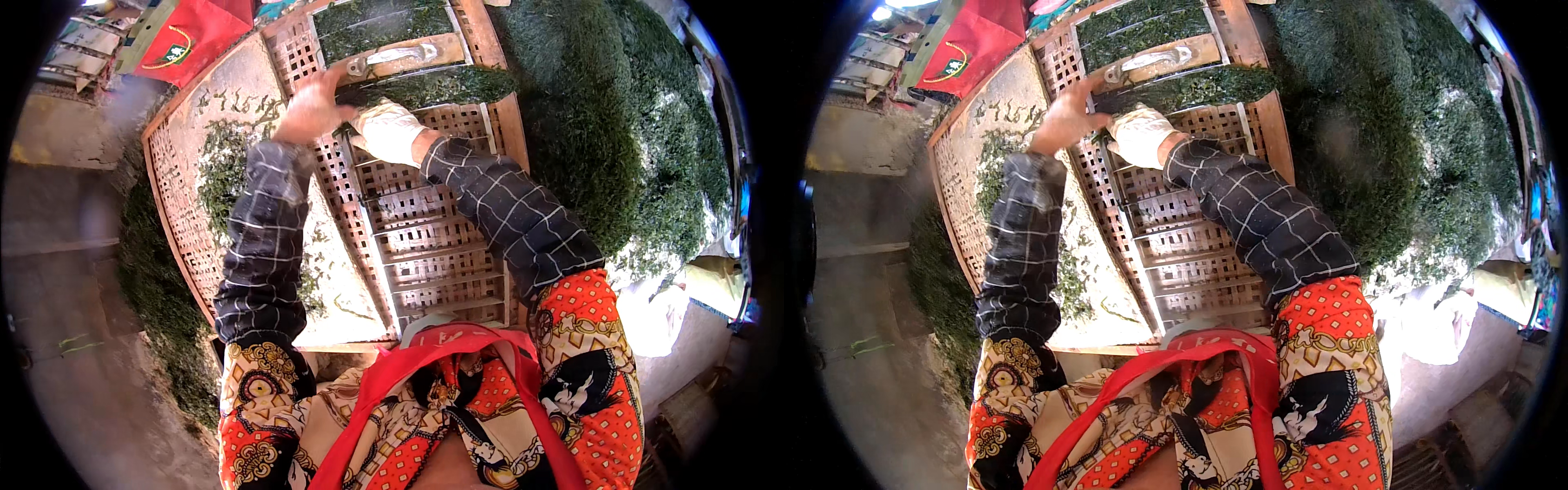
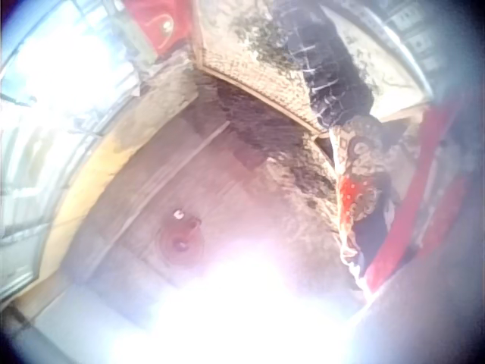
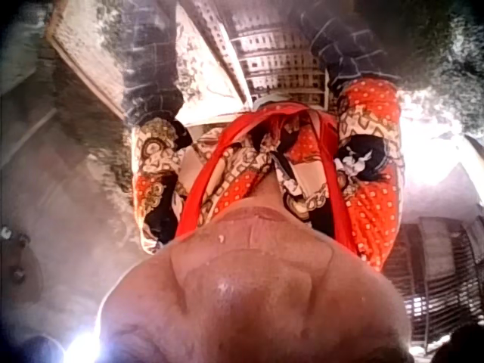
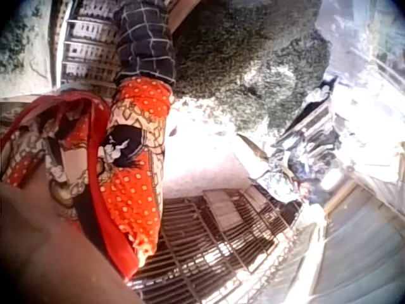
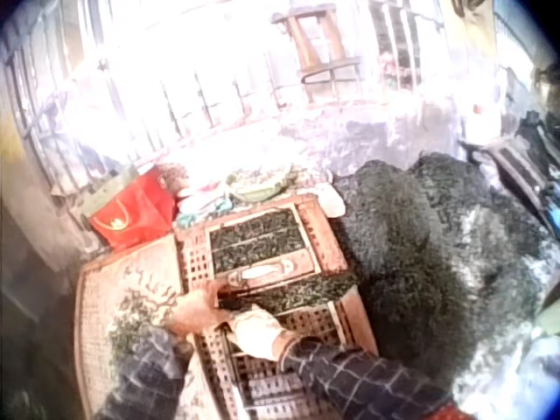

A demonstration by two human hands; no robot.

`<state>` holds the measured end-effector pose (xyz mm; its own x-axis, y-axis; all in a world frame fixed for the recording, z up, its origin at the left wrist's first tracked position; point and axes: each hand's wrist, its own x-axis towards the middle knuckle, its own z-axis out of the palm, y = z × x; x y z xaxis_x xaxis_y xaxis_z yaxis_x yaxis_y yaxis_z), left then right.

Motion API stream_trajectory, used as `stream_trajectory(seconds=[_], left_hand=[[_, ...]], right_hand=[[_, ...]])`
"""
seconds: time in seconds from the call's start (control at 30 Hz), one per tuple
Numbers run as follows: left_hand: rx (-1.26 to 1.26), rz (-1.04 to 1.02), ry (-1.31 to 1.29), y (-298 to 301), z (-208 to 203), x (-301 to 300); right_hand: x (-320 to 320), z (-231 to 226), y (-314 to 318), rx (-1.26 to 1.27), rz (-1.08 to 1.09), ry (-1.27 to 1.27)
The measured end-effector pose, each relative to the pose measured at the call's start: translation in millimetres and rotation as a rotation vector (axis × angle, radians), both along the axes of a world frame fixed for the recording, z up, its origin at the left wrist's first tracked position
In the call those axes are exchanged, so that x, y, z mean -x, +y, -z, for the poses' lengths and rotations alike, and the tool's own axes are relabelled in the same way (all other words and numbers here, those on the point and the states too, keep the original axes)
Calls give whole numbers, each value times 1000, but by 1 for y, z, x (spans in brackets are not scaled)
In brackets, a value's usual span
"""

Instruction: The person takes handfuls of green tea leaves from a large pile and places them into a wooden manual roller, then moves the handle back and forth to shape the leaves.

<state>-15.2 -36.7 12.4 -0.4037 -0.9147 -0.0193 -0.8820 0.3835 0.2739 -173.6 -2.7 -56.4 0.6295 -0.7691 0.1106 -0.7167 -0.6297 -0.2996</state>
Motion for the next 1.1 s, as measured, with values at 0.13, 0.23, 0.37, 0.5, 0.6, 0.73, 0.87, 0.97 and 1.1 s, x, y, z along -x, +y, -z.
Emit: stream_trajectory(seconds=[0.13,0.23,0.37,0.5,0.6,0.73,0.87,0.97,1.1], left_hand=[[362,40,169,8,58,-21],[186,-97,578,29,88,0],[476,42,163,48,108,25],[470,35,192,48,106,26],[480,53,199,48,108,27],[453,63,257,61,95,33],[355,338,293,65,88,95],[312,369,197,46,79,142],[352,387,96,26,88,149]], right_hand=[[5,11,1,175,75,-214],[20,7,11,379,232,-457],[71,4,9,214,269,-721],[109,22,2,261,376,-515],[121,2,-3,22,423,-843],[154,-16,40,281,507,-444],[164,7,44,423,569,-54],[173,4,15,345,541,-25],[169,-11,-12,396,532,-16]])
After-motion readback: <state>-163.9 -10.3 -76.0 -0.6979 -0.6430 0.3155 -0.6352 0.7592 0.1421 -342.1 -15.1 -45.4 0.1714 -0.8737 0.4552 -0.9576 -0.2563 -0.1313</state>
